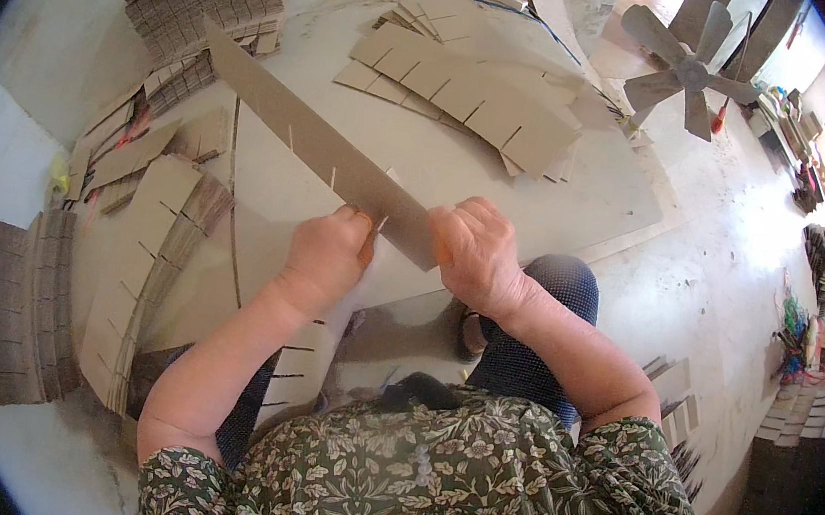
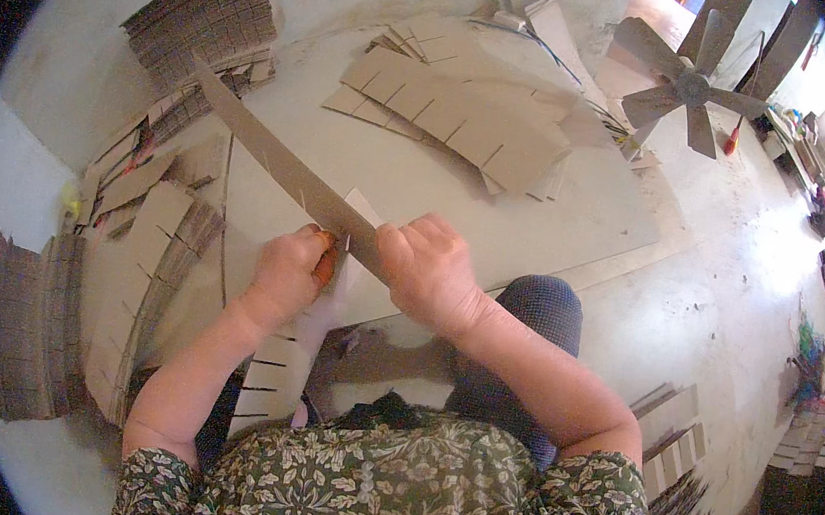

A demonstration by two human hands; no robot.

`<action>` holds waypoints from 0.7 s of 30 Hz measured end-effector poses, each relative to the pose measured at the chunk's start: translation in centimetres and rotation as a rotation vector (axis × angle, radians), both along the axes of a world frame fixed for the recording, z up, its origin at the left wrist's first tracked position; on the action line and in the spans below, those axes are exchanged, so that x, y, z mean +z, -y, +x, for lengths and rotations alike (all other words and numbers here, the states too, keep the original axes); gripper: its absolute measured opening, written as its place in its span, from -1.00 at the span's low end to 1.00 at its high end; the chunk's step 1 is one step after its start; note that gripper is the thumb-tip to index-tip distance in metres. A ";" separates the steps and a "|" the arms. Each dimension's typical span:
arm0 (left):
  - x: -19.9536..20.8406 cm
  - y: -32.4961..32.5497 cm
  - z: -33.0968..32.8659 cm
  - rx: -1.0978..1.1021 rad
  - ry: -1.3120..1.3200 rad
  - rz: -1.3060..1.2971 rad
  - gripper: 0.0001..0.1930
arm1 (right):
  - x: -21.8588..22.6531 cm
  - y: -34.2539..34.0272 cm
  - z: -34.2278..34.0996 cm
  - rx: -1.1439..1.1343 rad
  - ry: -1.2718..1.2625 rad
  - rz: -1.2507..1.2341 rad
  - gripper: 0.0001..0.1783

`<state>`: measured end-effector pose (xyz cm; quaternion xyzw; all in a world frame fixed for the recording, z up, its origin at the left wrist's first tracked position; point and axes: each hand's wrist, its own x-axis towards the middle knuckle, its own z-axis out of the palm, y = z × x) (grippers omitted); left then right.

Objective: The person sits on the floor and repeatedly folds pre-scored cardboard sheets into grid-like dividers, then stacks the finished pieces. The person handles multiple cardboard sheets one at a time, folding along scored lines and placing completed units into a growing stack.

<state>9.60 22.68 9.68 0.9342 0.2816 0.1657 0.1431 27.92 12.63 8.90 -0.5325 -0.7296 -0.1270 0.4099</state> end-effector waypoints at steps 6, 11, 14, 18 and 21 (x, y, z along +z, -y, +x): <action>0.2 -0.5 -0.1 -0.035 0.137 -0.339 -0.92 | 1.0 0.1 0.0 0.055 0.026 0.026 -0.74; -0.1 -0.5 -0.2 0.046 0.312 -0.597 -0.89 | 0.8 0.0 0.1 0.077 0.035 -0.050 -0.78; 0.2 0.2 -0.3 0.019 0.229 -0.440 -0.89 | 0.3 -0.2 -0.3 0.093 0.037 -0.037 -0.80; -0.6 -0.7 -0.3 0.052 0.135 -0.198 -0.89 | 0.8 0.1 -0.4 0.112 0.063 -0.071 -0.80; -0.2 -0.3 -0.6 0.004 0.164 -0.371 -0.86 | 1.3 0.0 -0.6 0.077 0.047 -0.073 -0.79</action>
